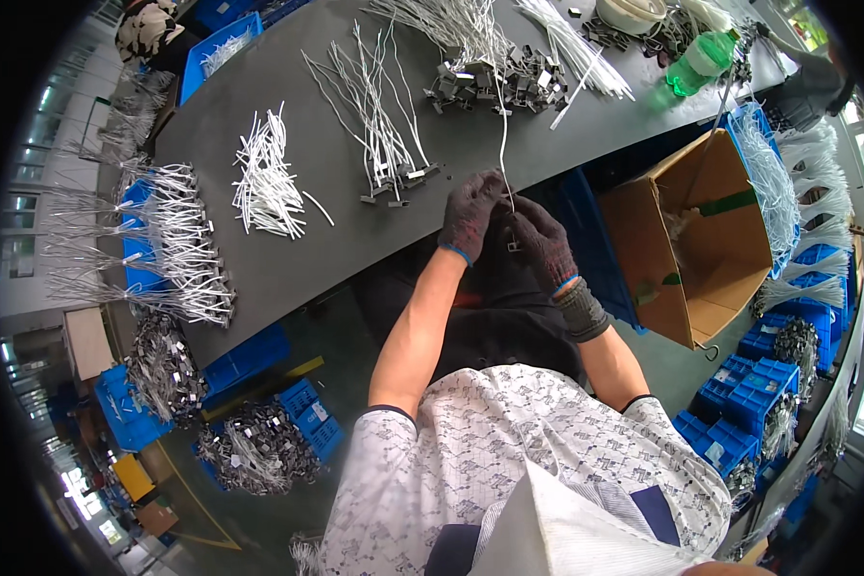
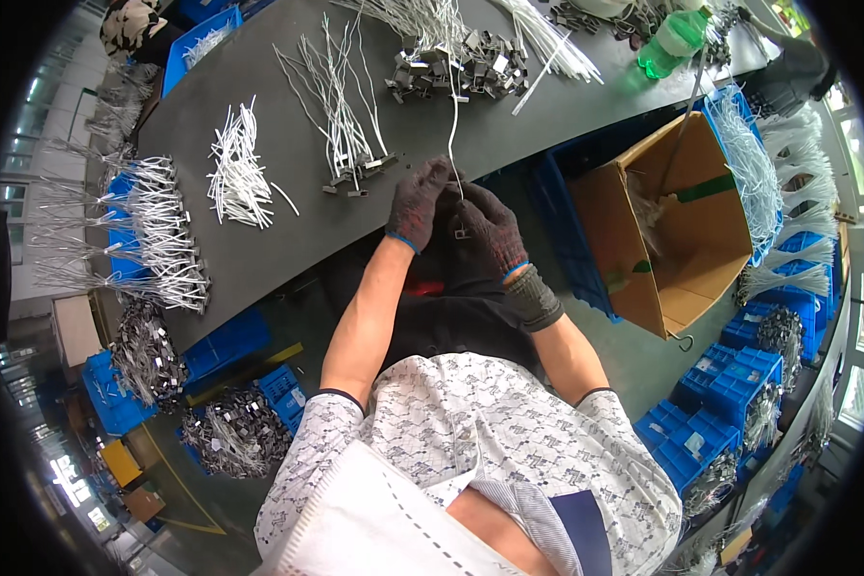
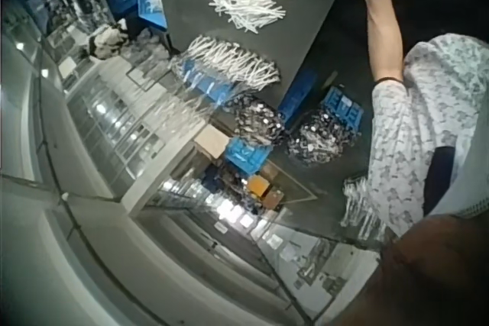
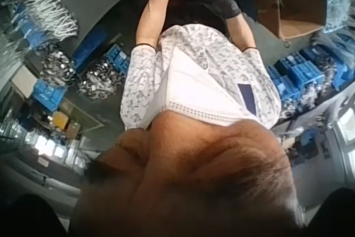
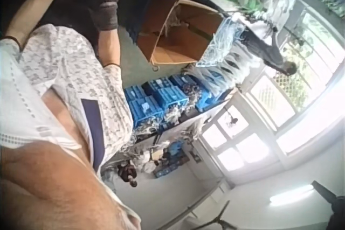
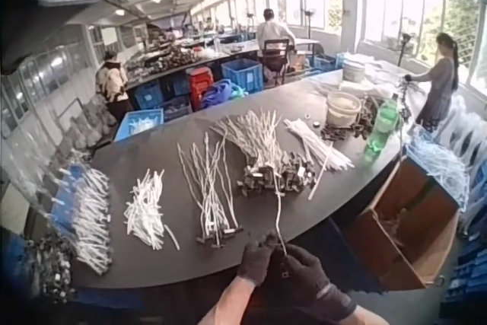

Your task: Manual assembly of wiring harnesses by attaching components to long wires at a production station.

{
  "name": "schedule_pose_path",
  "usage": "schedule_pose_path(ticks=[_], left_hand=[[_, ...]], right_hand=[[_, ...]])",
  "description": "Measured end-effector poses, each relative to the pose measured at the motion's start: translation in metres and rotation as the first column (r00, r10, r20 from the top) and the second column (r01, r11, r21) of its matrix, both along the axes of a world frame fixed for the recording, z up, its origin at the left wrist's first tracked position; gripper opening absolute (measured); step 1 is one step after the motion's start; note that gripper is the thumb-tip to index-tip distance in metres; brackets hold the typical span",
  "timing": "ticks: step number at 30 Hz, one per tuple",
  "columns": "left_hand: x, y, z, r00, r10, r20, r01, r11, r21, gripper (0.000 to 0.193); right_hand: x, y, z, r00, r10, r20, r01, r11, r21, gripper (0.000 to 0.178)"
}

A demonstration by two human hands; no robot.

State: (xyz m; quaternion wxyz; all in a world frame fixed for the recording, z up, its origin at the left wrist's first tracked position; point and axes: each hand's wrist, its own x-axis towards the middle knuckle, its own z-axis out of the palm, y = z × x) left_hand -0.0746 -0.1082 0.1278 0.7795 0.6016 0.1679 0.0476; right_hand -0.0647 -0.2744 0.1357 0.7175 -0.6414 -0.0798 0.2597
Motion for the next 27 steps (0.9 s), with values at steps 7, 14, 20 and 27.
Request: schedule_pose_path(ticks=[7,14,20,27], left_hand=[[0.006,0.034,0.018,1.000,-0.019,0.004,0.019,0.944,-0.328,0.036],[-0.012,0.005,0.037,0.993,0.002,0.118,-0.004,1.000,0.012,0.026],[-0.021,0.006,0.024,0.992,0.106,0.067,-0.103,0.993,-0.053,0.023],[-0.027,0.024,0.039,0.972,0.138,0.190,-0.104,0.978,-0.181,0.027]], right_hand=[[0.006,-0.031,0.016,0.905,0.417,0.087,-0.393,0.896,-0.204,0.037],[0.012,-0.016,0.002,0.946,0.027,0.322,0.030,0.985,-0.168,0.034],[0.028,-0.005,-0.006,0.523,0.192,0.830,0.093,0.956,-0.279,0.031],[0.019,0.001,0.006,0.381,0.319,0.868,-0.052,0.945,-0.324,0.035]])
